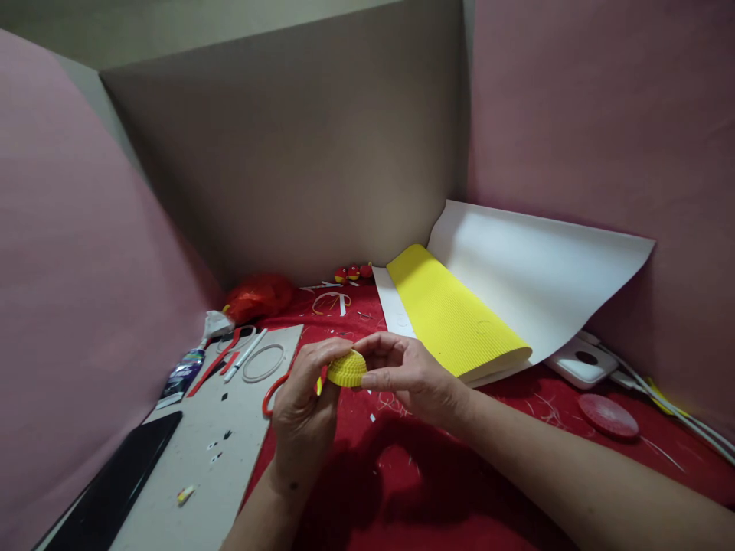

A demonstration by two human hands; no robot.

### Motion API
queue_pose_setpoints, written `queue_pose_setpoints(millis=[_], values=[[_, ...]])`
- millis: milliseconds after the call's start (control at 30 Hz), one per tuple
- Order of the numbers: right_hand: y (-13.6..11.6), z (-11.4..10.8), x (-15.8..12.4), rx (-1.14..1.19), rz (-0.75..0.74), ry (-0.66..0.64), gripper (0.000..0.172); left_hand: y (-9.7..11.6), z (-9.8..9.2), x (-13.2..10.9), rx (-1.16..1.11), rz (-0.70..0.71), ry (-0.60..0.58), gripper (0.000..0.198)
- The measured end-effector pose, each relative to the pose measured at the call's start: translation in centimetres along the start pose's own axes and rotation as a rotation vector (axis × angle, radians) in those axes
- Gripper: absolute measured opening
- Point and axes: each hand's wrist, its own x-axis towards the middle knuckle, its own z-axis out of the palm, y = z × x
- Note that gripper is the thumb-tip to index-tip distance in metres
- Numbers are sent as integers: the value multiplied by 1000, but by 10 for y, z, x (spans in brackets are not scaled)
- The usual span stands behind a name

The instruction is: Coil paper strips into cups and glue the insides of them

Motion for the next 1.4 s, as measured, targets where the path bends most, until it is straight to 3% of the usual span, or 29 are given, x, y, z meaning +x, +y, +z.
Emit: queue_pose_setpoints(millis=[267, 500, 667, 967, 1033, 1200, 1400], values=[[0, 0, -2, -60, -30, -35, 40, 1, 0, 0, -9, -10, 19, 26], [-2, 3, -4, -100, -56, -29, 38, -1, 3, -1, -18, -107, 73, 33], [-3, 5, -4, -114, -77, -40, 37, -1, 3, 1, 16, -33, 52, 24], [4, 3, -4, -253, -146, -22, 45, -2, 2, -1, 109, 82, -6, 30], [3, 2, -4, -235, -126, -19, 44, -3, 3, -2, 124, 62, -9, 33], [1, 0, -2, -35, -51, 24, 41, -5, 7, -3, 63, -153, 8, 36], [-4, -2, 0, 140, 13, 21, 34, -4, 6, 0, 64, -129, -24, 31]])
